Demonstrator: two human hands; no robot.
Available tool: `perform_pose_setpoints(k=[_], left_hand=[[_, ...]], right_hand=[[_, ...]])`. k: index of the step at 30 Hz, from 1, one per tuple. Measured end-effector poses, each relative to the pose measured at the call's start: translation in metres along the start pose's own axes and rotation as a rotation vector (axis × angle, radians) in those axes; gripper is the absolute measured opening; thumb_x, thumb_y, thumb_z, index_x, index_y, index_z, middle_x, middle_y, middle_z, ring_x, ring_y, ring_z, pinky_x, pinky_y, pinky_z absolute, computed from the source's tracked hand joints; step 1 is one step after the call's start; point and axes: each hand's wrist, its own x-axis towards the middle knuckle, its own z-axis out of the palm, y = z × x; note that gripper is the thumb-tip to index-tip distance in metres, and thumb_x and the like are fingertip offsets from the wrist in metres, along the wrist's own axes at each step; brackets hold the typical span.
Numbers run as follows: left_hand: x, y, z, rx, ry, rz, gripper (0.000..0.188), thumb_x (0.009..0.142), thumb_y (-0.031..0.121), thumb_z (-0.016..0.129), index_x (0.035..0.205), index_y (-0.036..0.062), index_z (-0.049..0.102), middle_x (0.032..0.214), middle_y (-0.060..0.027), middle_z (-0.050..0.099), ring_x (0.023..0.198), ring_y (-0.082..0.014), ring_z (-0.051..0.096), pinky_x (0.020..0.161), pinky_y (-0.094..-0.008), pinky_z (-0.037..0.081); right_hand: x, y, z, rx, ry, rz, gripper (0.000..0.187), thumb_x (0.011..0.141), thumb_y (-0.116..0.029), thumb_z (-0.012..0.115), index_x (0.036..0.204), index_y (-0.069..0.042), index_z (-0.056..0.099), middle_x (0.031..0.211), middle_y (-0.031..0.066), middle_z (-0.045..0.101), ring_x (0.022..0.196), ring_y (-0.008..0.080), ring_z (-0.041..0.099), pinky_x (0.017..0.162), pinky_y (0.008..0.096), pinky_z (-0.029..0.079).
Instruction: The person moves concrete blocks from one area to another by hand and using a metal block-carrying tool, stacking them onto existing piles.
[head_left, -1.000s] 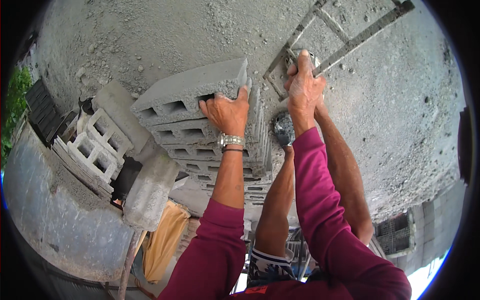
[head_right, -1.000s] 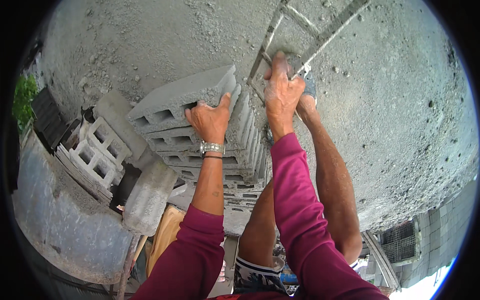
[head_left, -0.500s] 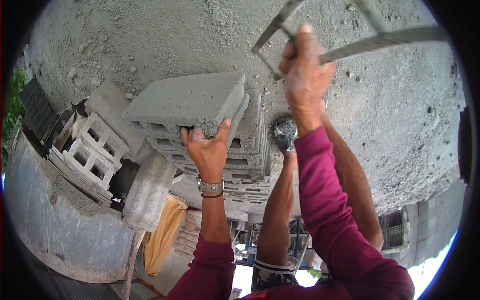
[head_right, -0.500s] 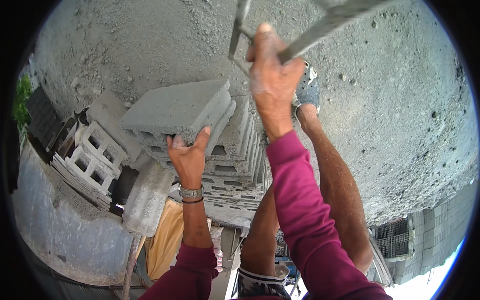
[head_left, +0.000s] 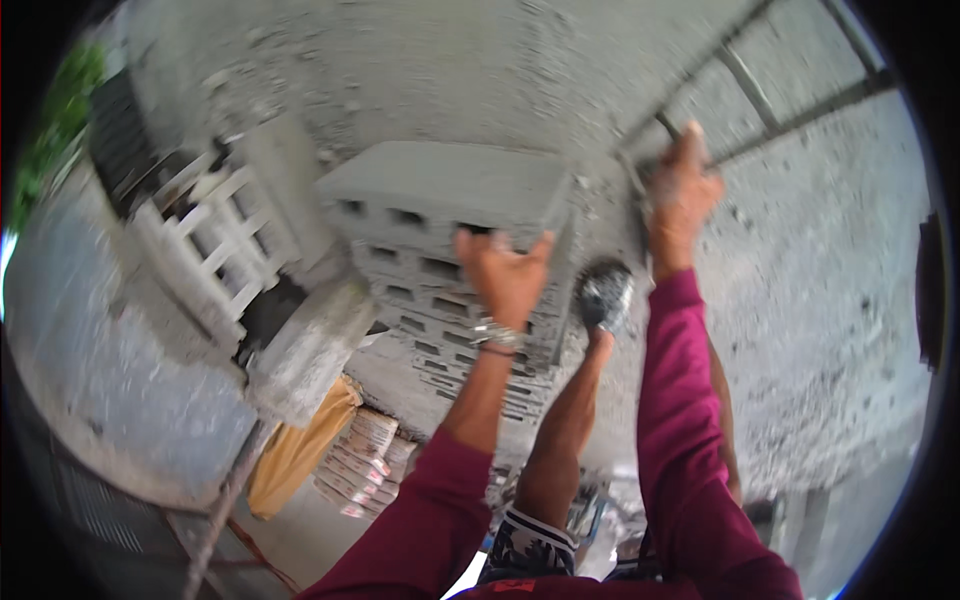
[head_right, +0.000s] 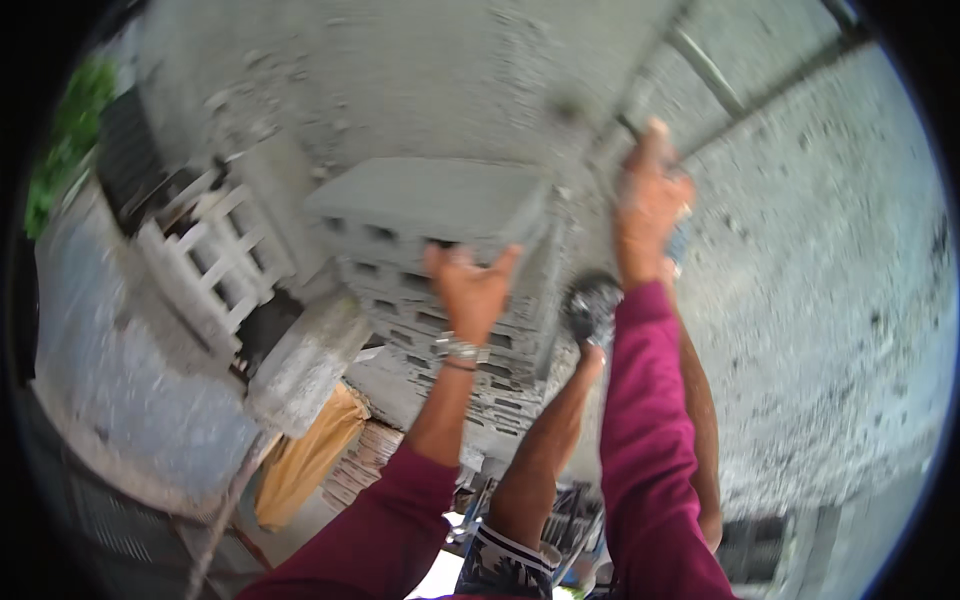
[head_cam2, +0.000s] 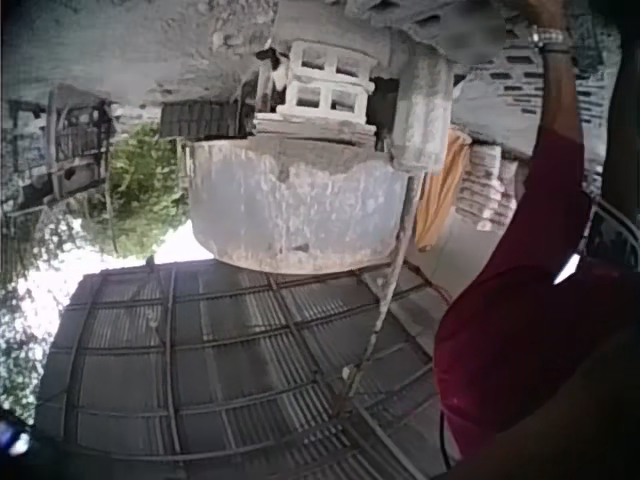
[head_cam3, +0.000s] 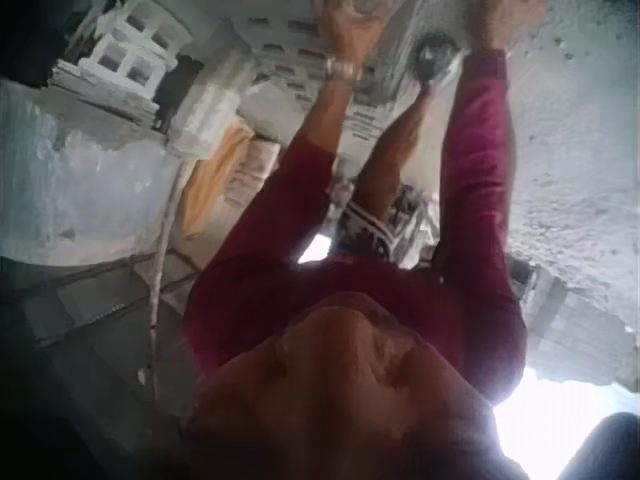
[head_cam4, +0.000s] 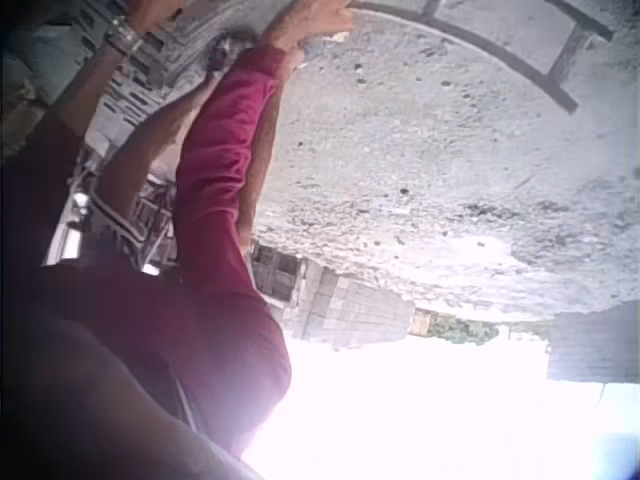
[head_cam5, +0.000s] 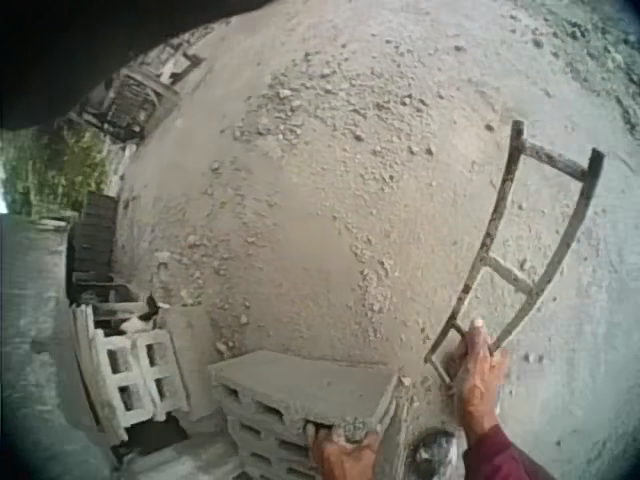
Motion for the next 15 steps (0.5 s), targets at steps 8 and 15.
perform_pose_setpoints(k=[8,15], left_hand=[[-0.020,0.036,-0.064,-0.122,-0.043,0.138,0.048,0.075,0.026,0.074,0.113,-0.0004,0.062,0.097,-0.0193,0.065,0.104,-0.0364,0.055,0.102,-0.0481,0.036],[-0.125,0.005,-0.144,-0.201,-0.227,-0.217,0.040,0.083,0.029,0.068,0.110,0.0002,0.065,0.102,-0.0204,0.067,0.090,-0.0356,0.065,0.077,-0.0420,0.052]], right_hand=[[0.057,0.006,-0.184,-0.874,-0.250,-0.053,0.063,0.095,-0.051,0.051,0.061,0.002,0.054,0.052,0.0066,0.044,0.052,0.0155,0.040,0.050,0.0395,0.033],[0.057,-0.063,-0.439,-1.629,-0.422,-0.328,0.056,0.079,-0.044,0.064,0.063,0.010,0.059,0.060,0.0308,0.056,0.059,0.0425,0.063,0.054,0.0518,0.042]])
